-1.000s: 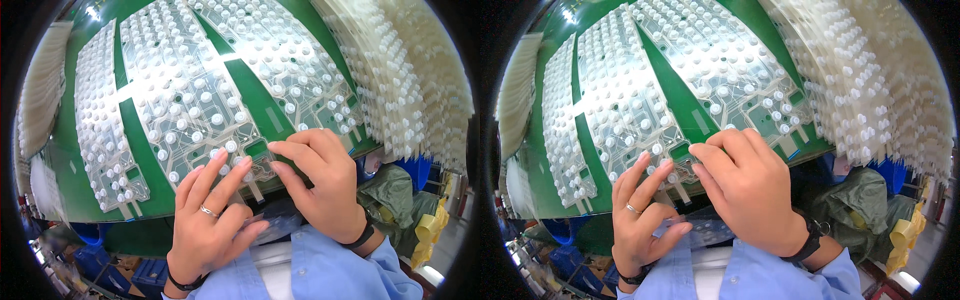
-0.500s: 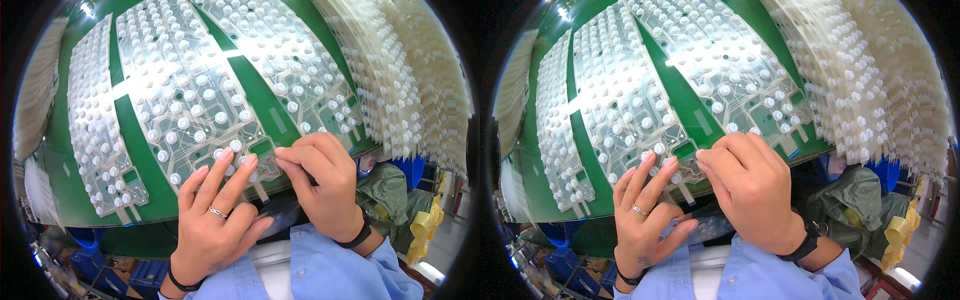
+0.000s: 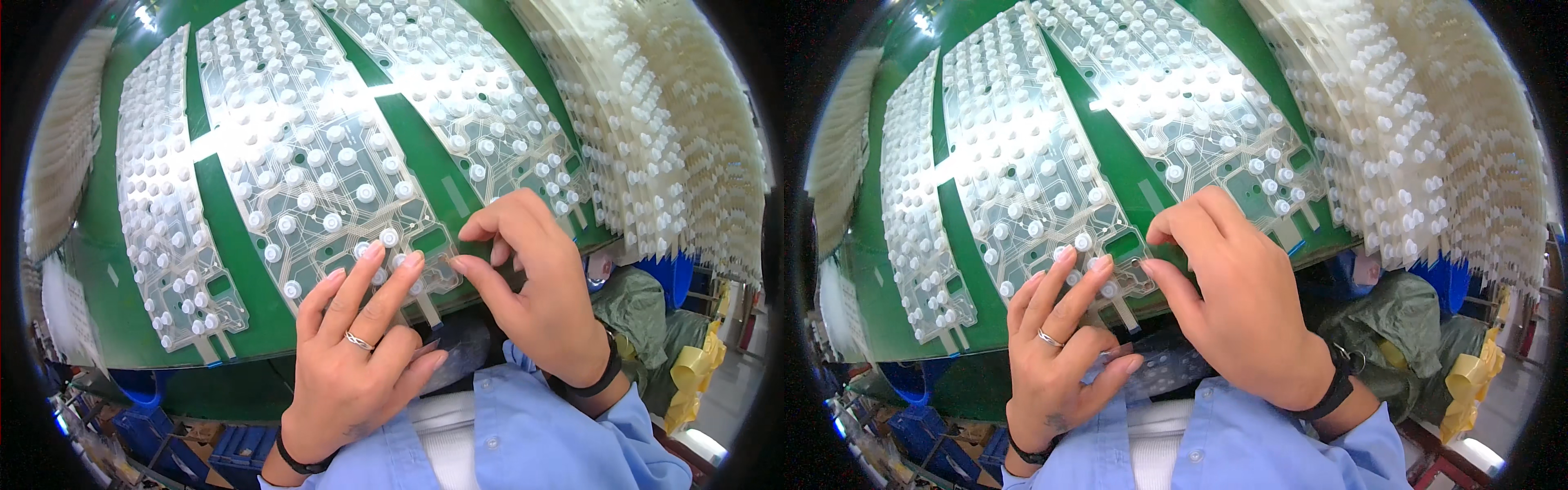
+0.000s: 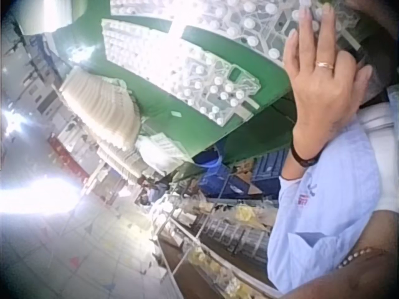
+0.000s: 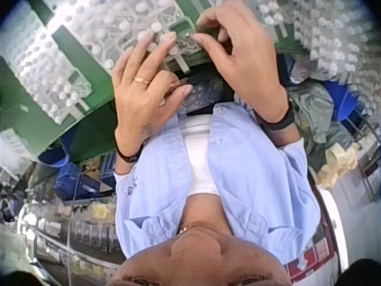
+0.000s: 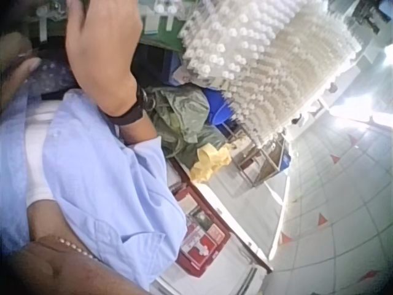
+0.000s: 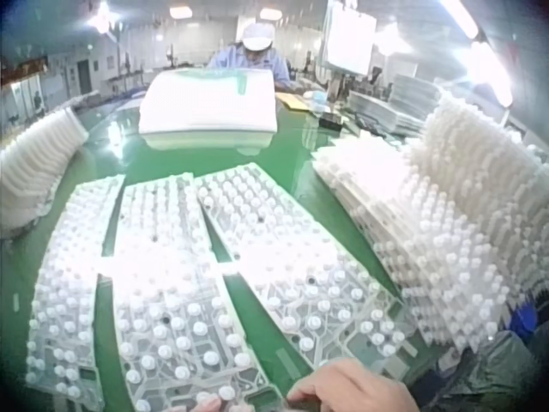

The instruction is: Assembling plastic keypad components onto flexible electronic sheets.

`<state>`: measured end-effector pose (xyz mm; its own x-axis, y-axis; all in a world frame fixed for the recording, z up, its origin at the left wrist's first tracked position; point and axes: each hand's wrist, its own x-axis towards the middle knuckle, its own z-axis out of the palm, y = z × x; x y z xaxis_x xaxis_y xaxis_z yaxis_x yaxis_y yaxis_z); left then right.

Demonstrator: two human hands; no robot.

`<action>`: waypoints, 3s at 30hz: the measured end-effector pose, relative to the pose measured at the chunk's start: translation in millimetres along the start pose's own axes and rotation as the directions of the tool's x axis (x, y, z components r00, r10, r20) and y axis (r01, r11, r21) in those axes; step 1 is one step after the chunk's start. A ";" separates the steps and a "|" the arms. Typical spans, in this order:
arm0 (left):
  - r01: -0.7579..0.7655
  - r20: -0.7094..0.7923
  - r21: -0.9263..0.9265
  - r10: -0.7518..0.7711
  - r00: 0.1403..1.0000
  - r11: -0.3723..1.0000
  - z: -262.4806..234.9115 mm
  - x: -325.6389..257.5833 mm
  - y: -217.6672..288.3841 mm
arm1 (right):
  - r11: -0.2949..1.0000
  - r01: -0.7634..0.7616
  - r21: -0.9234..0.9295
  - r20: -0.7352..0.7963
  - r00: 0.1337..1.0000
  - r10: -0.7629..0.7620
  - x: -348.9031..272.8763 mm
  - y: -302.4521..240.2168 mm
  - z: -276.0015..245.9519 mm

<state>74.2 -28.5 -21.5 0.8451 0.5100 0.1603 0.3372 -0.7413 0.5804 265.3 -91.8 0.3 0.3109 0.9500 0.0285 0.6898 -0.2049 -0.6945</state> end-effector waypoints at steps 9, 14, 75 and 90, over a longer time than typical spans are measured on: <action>-0.002 -0.011 0.004 0.002 1.000 1.000 -1.4 1.6 4.6 | 0.984 0.155 -0.082 -0.141 0.976 -0.165 -10.5 11.2 12.7; -0.019 0.029 0.073 0.017 0.999 0.997 -1.6 6.5 7.1 | 0.976 0.192 -0.106 -0.163 0.965 -0.207 -9.4 11.5 13.5; -0.047 -0.027 -0.014 0.047 0.999 0.999 3.7 10.2 0.5 | 0.995 0.067 0.074 -0.098 0.993 -0.059 -5.4 5.1 13.6; -0.035 -0.010 -0.032 0.035 0.999 0.999 0.6 10.8 0.3 | 0.987 0.115 -0.111 -0.103 0.987 -0.127 -5.7 5.9 20.9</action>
<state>83.7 -23.5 -20.1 0.8523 0.4880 0.1881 0.2938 -0.7444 0.5997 254.0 -93.5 -19.0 0.2868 0.9388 0.1905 0.7891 -0.1188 -0.6027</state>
